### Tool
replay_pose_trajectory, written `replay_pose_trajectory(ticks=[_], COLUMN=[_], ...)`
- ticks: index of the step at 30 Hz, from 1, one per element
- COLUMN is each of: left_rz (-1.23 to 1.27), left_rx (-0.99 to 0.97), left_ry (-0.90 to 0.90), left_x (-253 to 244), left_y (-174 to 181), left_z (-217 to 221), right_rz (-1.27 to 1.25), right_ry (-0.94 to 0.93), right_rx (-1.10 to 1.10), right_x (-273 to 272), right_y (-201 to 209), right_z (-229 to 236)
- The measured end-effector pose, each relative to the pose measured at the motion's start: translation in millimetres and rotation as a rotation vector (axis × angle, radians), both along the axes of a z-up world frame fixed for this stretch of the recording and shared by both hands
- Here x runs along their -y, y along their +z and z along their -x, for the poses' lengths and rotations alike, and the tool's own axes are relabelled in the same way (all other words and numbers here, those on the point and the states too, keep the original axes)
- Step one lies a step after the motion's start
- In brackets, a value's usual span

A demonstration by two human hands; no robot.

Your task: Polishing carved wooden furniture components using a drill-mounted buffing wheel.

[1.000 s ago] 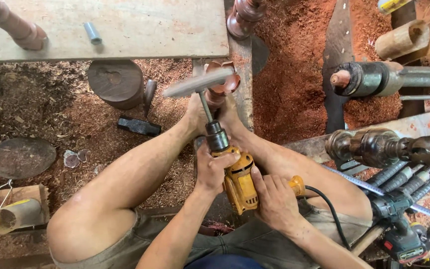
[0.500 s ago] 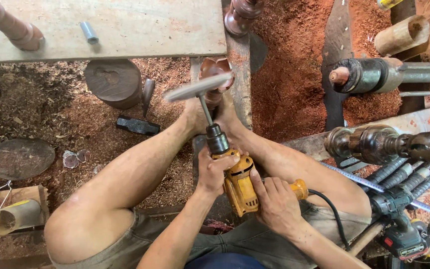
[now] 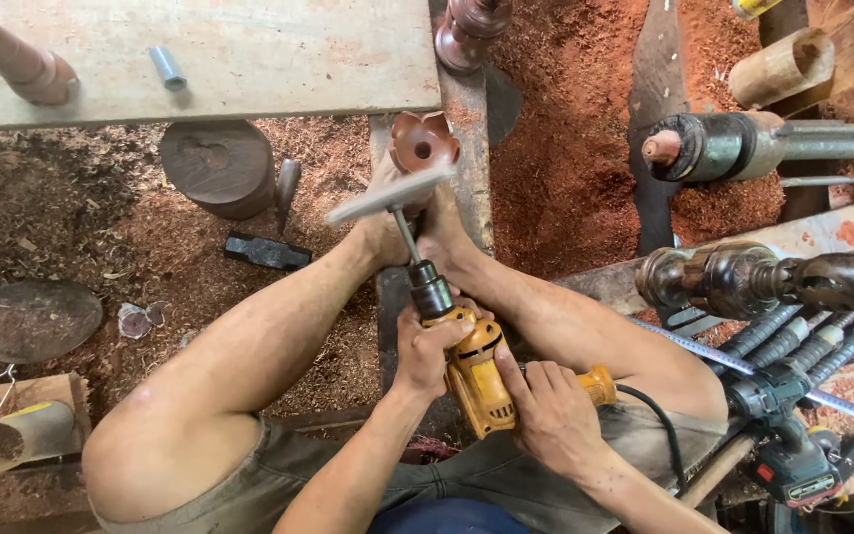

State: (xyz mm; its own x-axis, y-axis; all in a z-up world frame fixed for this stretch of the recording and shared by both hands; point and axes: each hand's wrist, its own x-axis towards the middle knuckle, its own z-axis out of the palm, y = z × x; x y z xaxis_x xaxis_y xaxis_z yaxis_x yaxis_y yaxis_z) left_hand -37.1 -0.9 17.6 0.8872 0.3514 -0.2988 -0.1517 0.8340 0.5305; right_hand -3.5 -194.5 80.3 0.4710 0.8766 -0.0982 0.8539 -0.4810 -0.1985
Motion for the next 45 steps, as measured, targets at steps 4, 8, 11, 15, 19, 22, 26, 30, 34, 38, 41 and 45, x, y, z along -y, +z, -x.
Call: replay_pose_trajectory(ticks=[4, 8, 11, 15, 19, 22, 26, 30, 34, 38, 41, 45], left_rz=[0.008, 0.029, -0.009, -0.139, -0.112, -0.08, -0.111, -0.298, -0.327, -0.353, -0.439, -0.472], left_rx=[-0.117, -0.182, -0.153, -0.037, -0.017, 0.022, 0.08, 0.131, 0.142, 0.154, 0.107, 0.019], left_ry=[-0.027, -0.015, 0.01, 0.041, 0.042, 0.004, -0.065, -0.137, -0.12, -0.051, 0.053, 0.184], left_x=[1, -5, -14, -22, -14, -7, -9, -1, -7, -33, -48, -62], left_y=[-22, -21, -3, 13, -6, -7, 7, 6, 4, 4, 9, 5], left_z=[4, 10, 3, -8, -7, -6, -14, -5, 25, 58, 72, 83], right_rz=[0.053, -0.004, -0.084, -0.089, -0.076, -0.051, -0.107, 0.002, -0.281, -0.395, -0.686, -0.958], right_ry=[-0.016, 0.035, 0.063, 0.06, 0.063, 0.056, 0.006, -0.035, -0.074, -0.436, -0.624, -0.672], right_rx=[-0.079, 0.009, 0.097, 0.121, 0.115, 0.1, 0.147, -0.01, -0.282, -0.812, -0.808, -0.588], right_x=[-7, -8, -15, -21, -14, -6, 6, 28, -4, -61, -136, -234], right_y=[-4, -15, -8, 5, 0, -2, -19, -24, 18, 7, -53, -82], right_z=[3, 6, -2, -14, -12, -8, 1, 10, 5, -37, -90, -124])
